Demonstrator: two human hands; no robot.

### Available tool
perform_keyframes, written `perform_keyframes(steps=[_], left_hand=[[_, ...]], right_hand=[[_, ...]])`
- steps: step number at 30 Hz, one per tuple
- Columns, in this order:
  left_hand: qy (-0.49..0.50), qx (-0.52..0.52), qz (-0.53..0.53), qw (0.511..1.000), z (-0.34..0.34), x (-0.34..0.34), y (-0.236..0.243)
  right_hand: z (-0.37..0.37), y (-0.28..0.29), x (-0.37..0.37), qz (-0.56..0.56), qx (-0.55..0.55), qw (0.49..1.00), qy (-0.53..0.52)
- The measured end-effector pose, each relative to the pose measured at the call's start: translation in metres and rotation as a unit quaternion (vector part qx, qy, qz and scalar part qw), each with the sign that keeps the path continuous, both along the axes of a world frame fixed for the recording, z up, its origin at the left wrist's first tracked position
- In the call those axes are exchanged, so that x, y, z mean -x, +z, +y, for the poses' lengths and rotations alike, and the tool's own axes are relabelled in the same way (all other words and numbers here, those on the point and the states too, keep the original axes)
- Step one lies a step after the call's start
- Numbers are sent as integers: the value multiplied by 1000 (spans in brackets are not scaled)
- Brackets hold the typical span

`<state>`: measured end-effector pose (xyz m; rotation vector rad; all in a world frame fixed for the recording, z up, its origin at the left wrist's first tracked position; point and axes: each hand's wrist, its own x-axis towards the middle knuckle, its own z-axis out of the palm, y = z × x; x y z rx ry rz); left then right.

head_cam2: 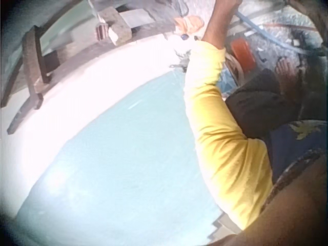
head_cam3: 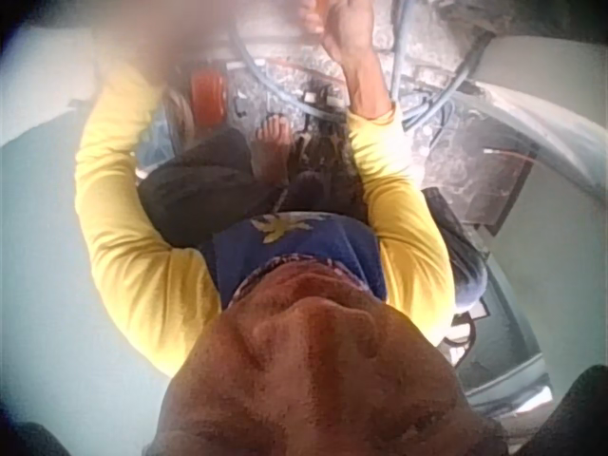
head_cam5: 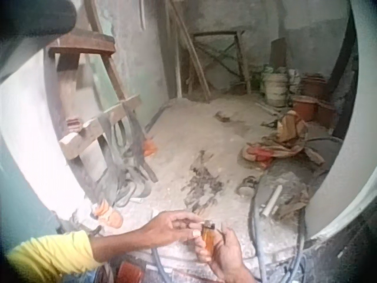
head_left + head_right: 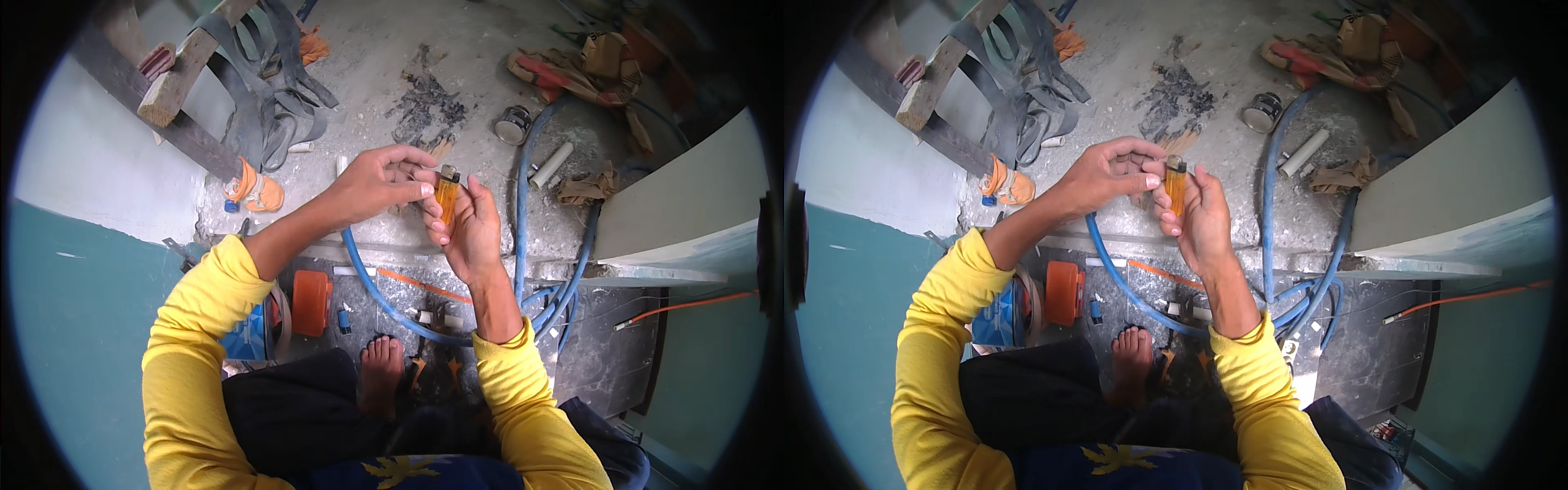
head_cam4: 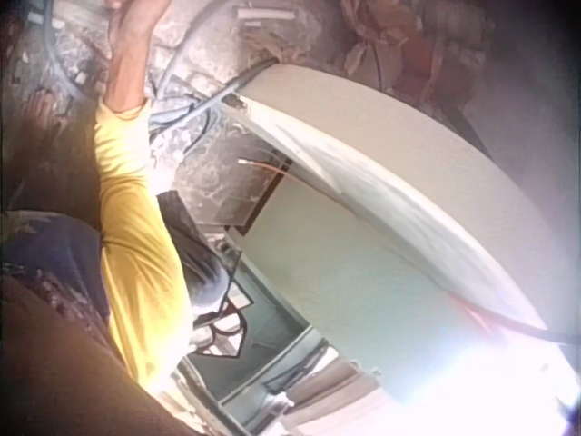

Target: The person heats the end of a blue pipe with a burning piece of paper, then uses pliers to cut the pipe. They insert a white pipe connector into the blue pipe and use a marker to mark the connector. The person then uses a lighter to heat the connector and secures it onto the blue pipe.

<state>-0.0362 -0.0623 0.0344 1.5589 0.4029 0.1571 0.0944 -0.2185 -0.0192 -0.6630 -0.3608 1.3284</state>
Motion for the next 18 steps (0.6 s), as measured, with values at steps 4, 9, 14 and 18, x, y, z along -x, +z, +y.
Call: perform_keyframes(steps=[4,9,14,18], left_hand=[[-5,-10,15,1000,-1,0,-6],[0,-21,47,999,1,-2,-11],[51,-36,60,996,6,-1,-4],[147,-54,26,987,31,0,0]], right_hand=[[2,-9,2,-116,27,988,-95],[-2,-4,4,-267,10,951,-154],[-10,-10,-1,-269,106,927,-237],[-23,-32,-33,-193,102,948,-231]])
